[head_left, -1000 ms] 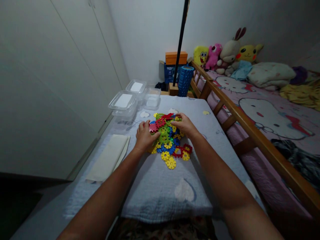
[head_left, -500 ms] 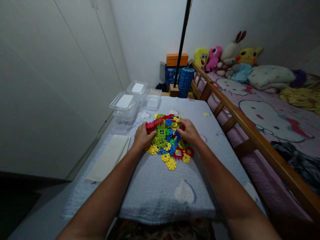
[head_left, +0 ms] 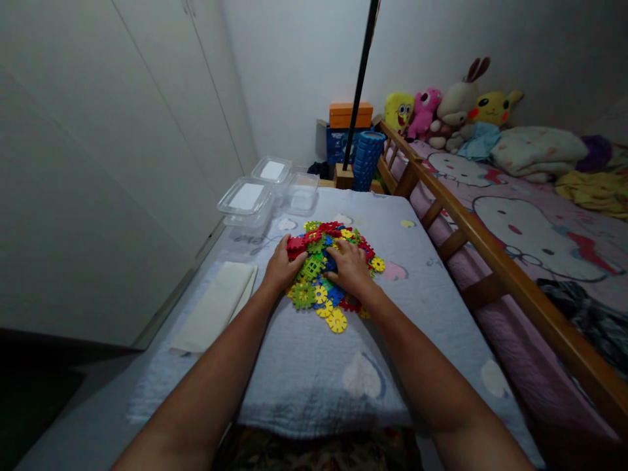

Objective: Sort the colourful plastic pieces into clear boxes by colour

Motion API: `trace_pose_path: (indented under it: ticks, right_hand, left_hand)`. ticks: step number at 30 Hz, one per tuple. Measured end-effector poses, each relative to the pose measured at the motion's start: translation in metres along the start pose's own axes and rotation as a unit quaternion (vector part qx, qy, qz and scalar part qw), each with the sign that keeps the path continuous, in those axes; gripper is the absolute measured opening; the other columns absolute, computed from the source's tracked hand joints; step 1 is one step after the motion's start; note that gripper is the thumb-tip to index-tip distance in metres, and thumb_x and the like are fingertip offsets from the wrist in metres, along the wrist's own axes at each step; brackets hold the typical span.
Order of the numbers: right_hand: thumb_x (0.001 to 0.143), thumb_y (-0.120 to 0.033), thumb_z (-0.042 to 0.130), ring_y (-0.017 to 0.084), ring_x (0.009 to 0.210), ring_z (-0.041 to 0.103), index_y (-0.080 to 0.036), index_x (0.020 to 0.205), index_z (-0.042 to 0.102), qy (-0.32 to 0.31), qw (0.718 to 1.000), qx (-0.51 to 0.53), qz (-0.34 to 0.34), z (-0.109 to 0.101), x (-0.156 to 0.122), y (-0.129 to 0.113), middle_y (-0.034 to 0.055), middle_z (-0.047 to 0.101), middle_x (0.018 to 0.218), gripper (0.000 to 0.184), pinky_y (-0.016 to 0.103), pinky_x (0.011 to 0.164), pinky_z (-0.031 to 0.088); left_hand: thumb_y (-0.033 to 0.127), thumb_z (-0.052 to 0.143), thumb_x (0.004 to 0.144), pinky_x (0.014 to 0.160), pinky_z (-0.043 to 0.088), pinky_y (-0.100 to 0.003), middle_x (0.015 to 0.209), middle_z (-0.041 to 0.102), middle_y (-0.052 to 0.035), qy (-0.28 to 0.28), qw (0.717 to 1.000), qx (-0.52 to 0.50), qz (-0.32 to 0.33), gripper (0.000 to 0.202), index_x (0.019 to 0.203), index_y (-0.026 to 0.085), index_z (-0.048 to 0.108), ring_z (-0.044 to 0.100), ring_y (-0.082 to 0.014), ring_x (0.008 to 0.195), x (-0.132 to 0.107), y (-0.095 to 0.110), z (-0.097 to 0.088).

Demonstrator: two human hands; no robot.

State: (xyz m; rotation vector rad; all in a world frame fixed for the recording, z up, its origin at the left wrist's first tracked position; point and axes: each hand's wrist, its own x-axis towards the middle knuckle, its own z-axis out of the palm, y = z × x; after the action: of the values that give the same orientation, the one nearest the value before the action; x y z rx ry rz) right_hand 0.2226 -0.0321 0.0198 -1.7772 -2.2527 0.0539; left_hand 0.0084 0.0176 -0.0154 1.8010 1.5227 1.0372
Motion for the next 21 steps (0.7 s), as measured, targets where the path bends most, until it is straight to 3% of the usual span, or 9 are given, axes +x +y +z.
trace_pose_path:
  ticks: [4,10,17,21]
  right_hand:
    - [0.085,-0.02,0.066,0.033,0.123,0.052,-0.025,0.132,0.066,0.019,1.0,0.007,0.005,-0.003,-0.003,0.011,0.014,0.058,0.139,0.048,0.049,0.104,0.042]
    - [0.086,-0.015,0.058,0.03,0.116,0.057,-0.022,0.118,0.07,0.07,0.994,0.08,0.012,-0.006,-0.008,0.04,0.0129,0.066,0.123,0.035,0.045,0.102,0.045]
    - [0.089,-0.031,0.058,0.027,0.1,0.064,-0.023,0.108,0.068,0.145,0.966,0.204,0.063,-0.011,-0.005,0.062,0.0083,0.071,0.106,0.023,0.039,0.091,0.05]
    - [0.087,-0.037,0.059,0.023,0.081,0.064,-0.021,0.101,0.068,0.141,0.944,0.276,0.113,-0.016,-0.003,0.064,0.0041,0.071,0.09,0.024,0.034,0.079,0.05]
  left_hand:
    - [0.047,0.067,0.085,0.119,0.04,-0.052,0.153,0.052,-0.0192,0.01,1.0,0.0,-0.007,0.078,0.151,0.016,0.042,0.051,-0.0336,0.141,-0.003,0.0,-0.003]
    - [0.041,0.067,0.085,0.121,0.038,-0.051,0.146,0.055,-0.017,0.085,0.996,0.0,-0.003,0.07,0.147,0.019,0.045,0.052,-0.0323,0.139,-0.003,-0.006,-0.003]
    - [0.039,0.067,0.085,0.123,0.037,-0.05,0.145,0.05,-0.0148,0.084,0.996,0.022,0.02,0.066,0.145,0.021,0.046,0.048,-0.0315,0.142,-0.008,-0.004,-0.004]
    - [0.039,0.066,0.086,0.123,0.038,-0.049,0.145,0.05,-0.014,0.077,0.996,0.023,0.027,0.064,0.143,0.022,0.046,0.048,-0.0308,0.141,-0.01,-0.002,-0.005]
